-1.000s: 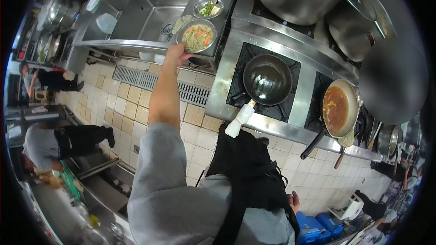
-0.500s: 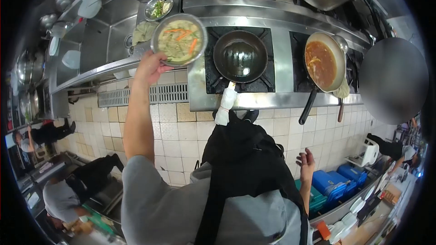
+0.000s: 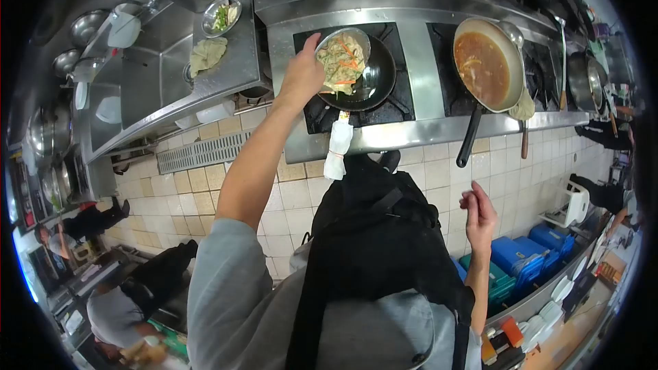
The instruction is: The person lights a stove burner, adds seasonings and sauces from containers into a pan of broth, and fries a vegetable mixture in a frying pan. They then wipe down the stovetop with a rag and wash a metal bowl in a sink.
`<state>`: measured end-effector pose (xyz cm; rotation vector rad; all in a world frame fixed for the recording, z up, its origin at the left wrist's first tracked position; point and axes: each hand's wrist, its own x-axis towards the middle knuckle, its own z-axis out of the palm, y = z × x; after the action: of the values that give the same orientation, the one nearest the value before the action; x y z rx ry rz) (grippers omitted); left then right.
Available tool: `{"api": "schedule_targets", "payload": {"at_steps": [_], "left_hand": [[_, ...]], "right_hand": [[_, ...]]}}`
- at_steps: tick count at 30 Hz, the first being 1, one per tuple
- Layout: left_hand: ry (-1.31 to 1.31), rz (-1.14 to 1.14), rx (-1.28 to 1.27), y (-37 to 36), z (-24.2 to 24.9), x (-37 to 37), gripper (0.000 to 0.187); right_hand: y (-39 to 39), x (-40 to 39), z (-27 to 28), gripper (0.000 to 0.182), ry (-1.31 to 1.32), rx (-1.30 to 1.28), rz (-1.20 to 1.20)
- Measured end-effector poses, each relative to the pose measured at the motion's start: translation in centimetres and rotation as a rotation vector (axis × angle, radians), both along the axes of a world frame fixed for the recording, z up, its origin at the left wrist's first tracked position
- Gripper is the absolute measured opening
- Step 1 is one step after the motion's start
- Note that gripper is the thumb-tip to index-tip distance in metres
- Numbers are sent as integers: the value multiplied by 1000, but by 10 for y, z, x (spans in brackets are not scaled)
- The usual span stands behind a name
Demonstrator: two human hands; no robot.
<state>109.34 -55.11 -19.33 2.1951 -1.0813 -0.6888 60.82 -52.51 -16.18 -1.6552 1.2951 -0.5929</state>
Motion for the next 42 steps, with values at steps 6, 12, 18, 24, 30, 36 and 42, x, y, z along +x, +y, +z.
{"api": "schedule_targets", "payload": {"at_steps": [6, 12, 18, 24, 30, 36, 42], "left_hand": [[-190, -125, -83, 1, -7, -9, 58], [-229, -175, -79, -11, -24, 1, 57], [-242, -202, -181, -17, -23, 3, 59], [-206, -186, -174, -26, -8, -4, 61], [-235, -222, -191, -24, -6, 6, 65], [-218, -230, -252, -17, -8, 23, 67], [-206, -159, -345, -16, -11, 25, 66]], "right_hand": [[-46, 99, -2, 33, 67, -312, 358], [-96, 221, -33, 42, 40, -525, 566], [-139, 331, -72, 41, -13, -708, 573], [-135, 376, -108, 37, 244, -659, 640], [-146, 371, -111, 40, 370, -720, 801], [-168, 360, -84, 35, 332, -721, 869], [-155, 357, -102, 34, 232, -663, 925]]}}
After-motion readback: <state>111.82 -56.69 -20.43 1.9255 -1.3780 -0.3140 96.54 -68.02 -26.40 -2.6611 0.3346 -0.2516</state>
